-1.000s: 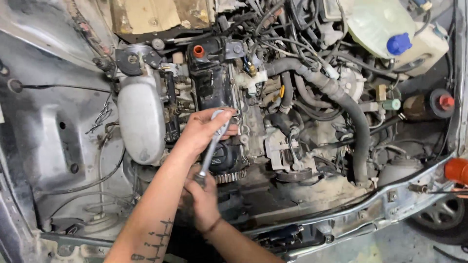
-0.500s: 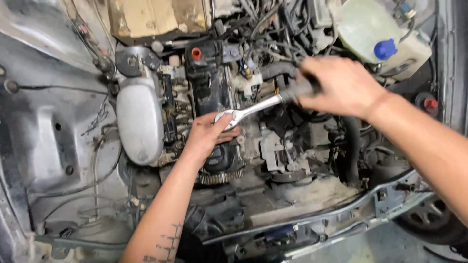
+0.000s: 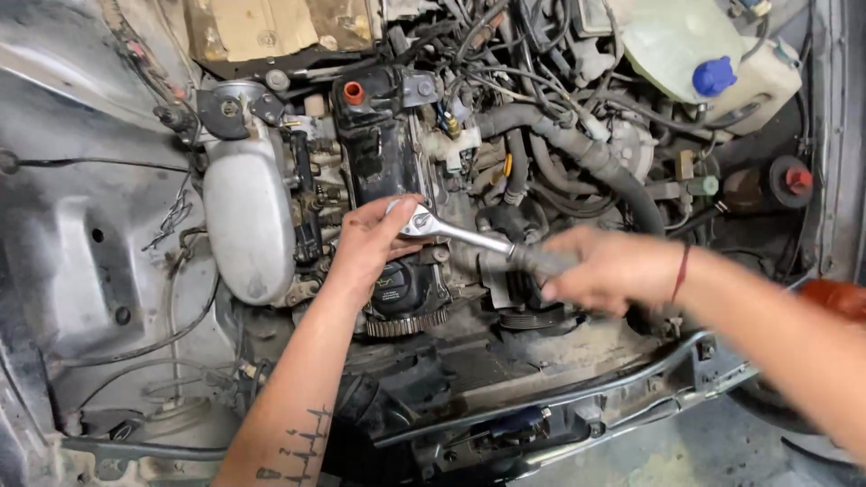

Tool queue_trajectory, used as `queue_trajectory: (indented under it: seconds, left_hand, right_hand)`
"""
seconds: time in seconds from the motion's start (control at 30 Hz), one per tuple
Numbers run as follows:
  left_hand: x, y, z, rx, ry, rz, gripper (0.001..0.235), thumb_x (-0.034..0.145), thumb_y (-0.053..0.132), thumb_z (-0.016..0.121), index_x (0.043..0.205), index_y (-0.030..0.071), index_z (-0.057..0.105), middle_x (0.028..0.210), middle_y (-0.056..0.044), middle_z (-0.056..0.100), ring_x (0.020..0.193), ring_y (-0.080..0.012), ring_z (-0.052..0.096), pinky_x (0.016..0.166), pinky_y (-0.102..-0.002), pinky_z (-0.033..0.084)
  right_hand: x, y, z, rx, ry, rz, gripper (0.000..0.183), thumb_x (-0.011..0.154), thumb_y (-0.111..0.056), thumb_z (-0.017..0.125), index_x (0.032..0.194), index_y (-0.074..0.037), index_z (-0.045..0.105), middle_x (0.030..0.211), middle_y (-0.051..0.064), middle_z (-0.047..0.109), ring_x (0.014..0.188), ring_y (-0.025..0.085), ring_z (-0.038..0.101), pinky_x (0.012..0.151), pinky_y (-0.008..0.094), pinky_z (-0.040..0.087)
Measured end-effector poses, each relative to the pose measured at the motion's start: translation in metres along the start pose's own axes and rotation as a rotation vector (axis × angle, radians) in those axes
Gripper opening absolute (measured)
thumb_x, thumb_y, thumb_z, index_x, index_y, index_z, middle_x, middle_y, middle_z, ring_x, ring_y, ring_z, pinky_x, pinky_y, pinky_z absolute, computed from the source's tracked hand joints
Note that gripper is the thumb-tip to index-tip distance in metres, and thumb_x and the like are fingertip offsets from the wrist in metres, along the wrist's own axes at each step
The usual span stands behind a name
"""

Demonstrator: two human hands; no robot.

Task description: The person uses a ratchet wrench to tighten bolts on a car engine. They work on various components within the engine bay, including the valve cover and surrounding areas, repeatedly applying torque with the tool.

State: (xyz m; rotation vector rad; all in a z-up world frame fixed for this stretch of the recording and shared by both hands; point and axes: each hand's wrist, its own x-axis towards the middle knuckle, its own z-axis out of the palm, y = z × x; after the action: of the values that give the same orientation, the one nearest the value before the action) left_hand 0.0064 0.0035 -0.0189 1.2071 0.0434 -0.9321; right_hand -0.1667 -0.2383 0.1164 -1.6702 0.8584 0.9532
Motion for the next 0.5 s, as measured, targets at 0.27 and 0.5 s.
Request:
queue_trajectory:
  seconds: [0.27,0.5]
  left_hand:
    - [-0.005,0.026,0.000,0.156,-0.084,-0.078,0.031,0.090,0.019,0.073,0.112,-0.002,0.077,0.087,-0.012,0.075,0.074,-0.0212,0.073,0.072,-0.033,0.063]
    - [-0.008,0.036,0.000,0.107,-0.046,-0.163,0.041,0.089,0.025,0.072,0.118,-0.004,0.075,0.081,-0.021,0.075,0.073,-0.0289,0.076,0.067,-0.033,0.062]
  right_hand:
    - [0.056,0.069,0.255,1.075,0.176,-0.120,0.052,0.080,0.010,0.074,0.128,-0.006,0.063,0.076,0.015,0.067,0.040,0.020,0.050,0.032,0.032,0.039]
    - [0.097,-0.012,0.352,1.575,0.025,-0.441,0.015,0.092,0.010,0.065,0.100,0.002,0.055,0.060,0.013,0.053,0.040,0.021,0.044,0.039,0.034,0.039]
